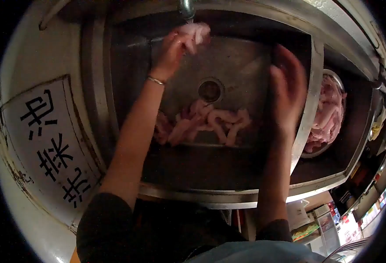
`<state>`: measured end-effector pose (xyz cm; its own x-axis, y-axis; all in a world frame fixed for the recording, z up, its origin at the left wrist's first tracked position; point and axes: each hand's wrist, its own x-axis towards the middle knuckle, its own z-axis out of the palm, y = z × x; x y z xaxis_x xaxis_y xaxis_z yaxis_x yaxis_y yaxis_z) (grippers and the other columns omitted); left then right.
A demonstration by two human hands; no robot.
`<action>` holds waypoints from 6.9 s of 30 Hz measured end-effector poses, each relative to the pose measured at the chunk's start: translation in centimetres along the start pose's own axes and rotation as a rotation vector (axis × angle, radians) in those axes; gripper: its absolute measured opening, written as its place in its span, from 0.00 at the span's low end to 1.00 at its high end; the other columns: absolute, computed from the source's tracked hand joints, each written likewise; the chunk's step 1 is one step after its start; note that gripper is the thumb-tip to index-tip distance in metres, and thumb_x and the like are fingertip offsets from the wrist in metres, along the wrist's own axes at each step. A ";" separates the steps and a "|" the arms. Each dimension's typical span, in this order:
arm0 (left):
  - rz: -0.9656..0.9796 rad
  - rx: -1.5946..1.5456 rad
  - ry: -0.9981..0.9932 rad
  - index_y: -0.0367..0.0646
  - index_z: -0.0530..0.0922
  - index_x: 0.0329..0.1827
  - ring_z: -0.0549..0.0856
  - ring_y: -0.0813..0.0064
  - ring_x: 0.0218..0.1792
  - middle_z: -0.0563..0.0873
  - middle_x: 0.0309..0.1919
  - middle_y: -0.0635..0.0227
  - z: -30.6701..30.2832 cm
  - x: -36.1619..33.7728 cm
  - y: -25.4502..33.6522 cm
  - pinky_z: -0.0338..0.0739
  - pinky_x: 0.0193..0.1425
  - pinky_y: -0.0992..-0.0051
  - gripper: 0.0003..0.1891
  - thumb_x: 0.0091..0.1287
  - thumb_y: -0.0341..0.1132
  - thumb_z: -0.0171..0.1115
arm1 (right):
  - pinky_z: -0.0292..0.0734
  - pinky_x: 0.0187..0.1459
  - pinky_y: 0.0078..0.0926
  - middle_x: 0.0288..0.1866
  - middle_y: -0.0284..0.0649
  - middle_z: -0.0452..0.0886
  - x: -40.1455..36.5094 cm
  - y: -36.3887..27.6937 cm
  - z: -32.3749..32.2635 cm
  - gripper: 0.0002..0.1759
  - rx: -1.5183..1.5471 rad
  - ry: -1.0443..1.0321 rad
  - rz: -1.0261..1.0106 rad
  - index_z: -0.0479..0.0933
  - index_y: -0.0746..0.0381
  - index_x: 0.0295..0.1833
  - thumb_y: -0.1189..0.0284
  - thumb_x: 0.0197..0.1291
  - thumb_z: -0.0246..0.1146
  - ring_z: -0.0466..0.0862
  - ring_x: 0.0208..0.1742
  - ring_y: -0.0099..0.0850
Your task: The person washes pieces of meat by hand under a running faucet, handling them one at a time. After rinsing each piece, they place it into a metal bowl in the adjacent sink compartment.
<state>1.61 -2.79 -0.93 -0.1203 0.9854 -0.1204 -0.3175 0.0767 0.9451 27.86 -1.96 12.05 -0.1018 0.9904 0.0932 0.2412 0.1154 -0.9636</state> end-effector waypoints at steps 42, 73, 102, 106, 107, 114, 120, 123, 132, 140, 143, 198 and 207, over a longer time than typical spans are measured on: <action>-0.240 -0.078 0.090 0.38 0.68 0.56 0.70 0.77 0.55 0.71 0.54 0.68 3.3 2.7 5.2 0.62 0.60 0.75 0.18 0.66 0.36 0.48 | 0.67 0.53 0.37 0.55 0.47 0.69 -5.8 -0.8 -5.7 0.13 -0.369 -0.688 -0.164 0.75 0.59 0.46 0.73 0.53 0.56 0.70 0.55 0.46; 0.056 0.462 -0.139 0.41 0.65 0.57 0.67 0.77 0.56 0.69 0.54 0.70 5.4 1.7 8.0 0.58 0.63 0.71 0.17 0.67 0.35 0.48 | 0.64 0.55 0.35 0.56 0.53 0.65 -11.4 14.7 -33.7 0.32 -1.316 0.321 0.220 0.56 0.62 0.61 0.64 0.53 0.58 0.69 0.54 0.50; 0.145 0.434 -0.095 0.38 0.64 0.59 0.67 0.74 0.58 0.69 0.56 0.67 2.4 0.9 9.6 0.59 0.64 0.73 0.21 0.63 0.32 0.50 | 0.73 0.36 0.31 0.32 0.48 0.79 5.1 5.0 11.7 0.19 0.304 -0.337 0.032 0.74 0.66 0.43 0.61 0.54 0.57 0.80 0.33 0.39; 0.134 0.178 0.098 0.38 0.64 0.59 0.70 0.70 0.55 0.70 0.55 0.63 1.5 0.8 10.5 0.63 0.61 0.69 0.19 0.65 0.32 0.46 | 0.74 0.35 0.26 0.33 0.37 0.80 4.7 8.0 13.2 0.24 0.557 -0.509 0.207 0.75 0.63 0.45 0.52 0.56 0.54 0.80 0.35 0.29; 0.104 0.038 0.171 0.38 0.64 0.58 0.71 0.69 0.55 0.70 0.55 0.61 1.5 0.5 10.6 0.64 0.61 0.68 0.18 0.66 0.32 0.45 | 0.74 0.36 0.25 0.35 0.33 0.80 4.5 8.4 13.4 0.24 0.664 -0.582 0.323 0.76 0.61 0.45 0.51 0.57 0.54 0.80 0.37 0.26; 0.020 -0.814 -0.297 0.39 0.68 0.53 0.74 0.70 0.51 0.74 0.52 0.62 1.1 -0.4 10.1 0.67 0.58 0.68 0.15 0.66 0.33 0.45 | 0.72 0.41 0.20 0.40 0.33 0.78 5.4 6.8 14.3 0.19 0.920 -0.588 0.405 0.73 0.61 0.48 0.63 0.54 0.60 0.77 0.40 0.23; -0.234 -0.582 -0.278 0.41 0.67 0.53 0.73 0.72 0.52 0.71 0.53 0.63 -3.1 -3.5 4.0 0.67 0.58 0.71 0.17 0.62 0.36 0.53 | 0.73 0.39 0.20 0.36 0.34 0.79 6.2 5.2 12.1 0.17 0.790 -0.574 0.408 0.76 0.63 0.41 0.60 0.54 0.61 0.77 0.37 0.22; -0.024 0.166 0.020 0.41 0.64 0.56 0.72 0.73 0.53 0.70 0.53 0.64 1.2 -4.1 4.9 0.68 0.57 0.73 0.24 0.57 0.34 0.60 | 0.73 0.37 0.20 0.34 0.35 0.80 6.2 5.6 12.3 0.21 0.546 -0.623 0.430 0.77 0.64 0.39 0.54 0.56 0.57 0.77 0.36 0.22; -0.222 0.264 -0.008 0.36 0.70 0.50 0.77 0.80 0.43 0.78 0.44 0.69 3.2 -3.1 8.2 0.74 0.44 0.79 0.22 0.52 0.30 0.65 | 0.71 0.36 0.18 0.34 0.34 0.76 5.9 3.2 11.4 0.18 0.469 -0.619 0.411 0.75 0.64 0.40 0.59 0.58 0.56 0.74 0.34 0.20; -0.288 -0.041 0.159 0.36 0.73 0.47 0.78 0.82 0.41 0.79 0.41 0.68 4.3 -5.2 8.7 0.74 0.43 0.81 0.16 0.54 0.26 0.60 | 0.70 0.34 0.17 0.30 0.33 0.77 5.9 8.1 12.5 0.19 0.354 -0.633 0.405 0.76 0.64 0.36 0.57 0.55 0.59 0.74 0.33 0.21; -0.089 0.074 -0.003 0.36 0.73 0.48 0.78 0.80 0.41 0.79 0.41 0.68 4.9 -4.8 9.4 0.73 0.45 0.81 0.18 0.52 0.24 0.59 | 0.71 0.35 0.19 0.31 0.32 0.77 5.1 8.3 13.3 0.15 0.472 -0.473 0.522 0.76 0.65 0.38 0.62 0.55 0.60 0.75 0.34 0.21; -0.303 0.001 0.148 0.40 0.66 0.56 0.73 0.82 0.44 0.75 0.45 0.71 2.8 -8.6 7.0 0.68 0.47 0.81 0.28 0.49 0.28 0.62 | 0.70 0.35 0.17 0.30 0.34 0.78 4.7 5.7 12.5 0.16 0.860 -0.531 0.806 0.77 0.64 0.39 0.61 0.56 0.60 0.75 0.32 0.21; -0.436 0.019 -0.049 0.40 0.69 0.52 0.72 0.84 0.45 0.75 0.44 0.74 2.8 -5.8 7.2 0.67 0.47 0.81 0.22 0.55 0.34 0.63 | 0.72 0.29 0.18 0.25 0.33 0.78 6.0 0.6 14.0 0.12 0.472 -0.649 0.316 0.75 0.64 0.45 0.73 0.55 0.56 0.75 0.25 0.22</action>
<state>2.67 -7.54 7.40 0.0661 0.8661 -0.4954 -0.3110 0.4897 0.8145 13.89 2.99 8.57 -0.6638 0.7148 -0.2201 -0.0601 -0.3444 -0.9369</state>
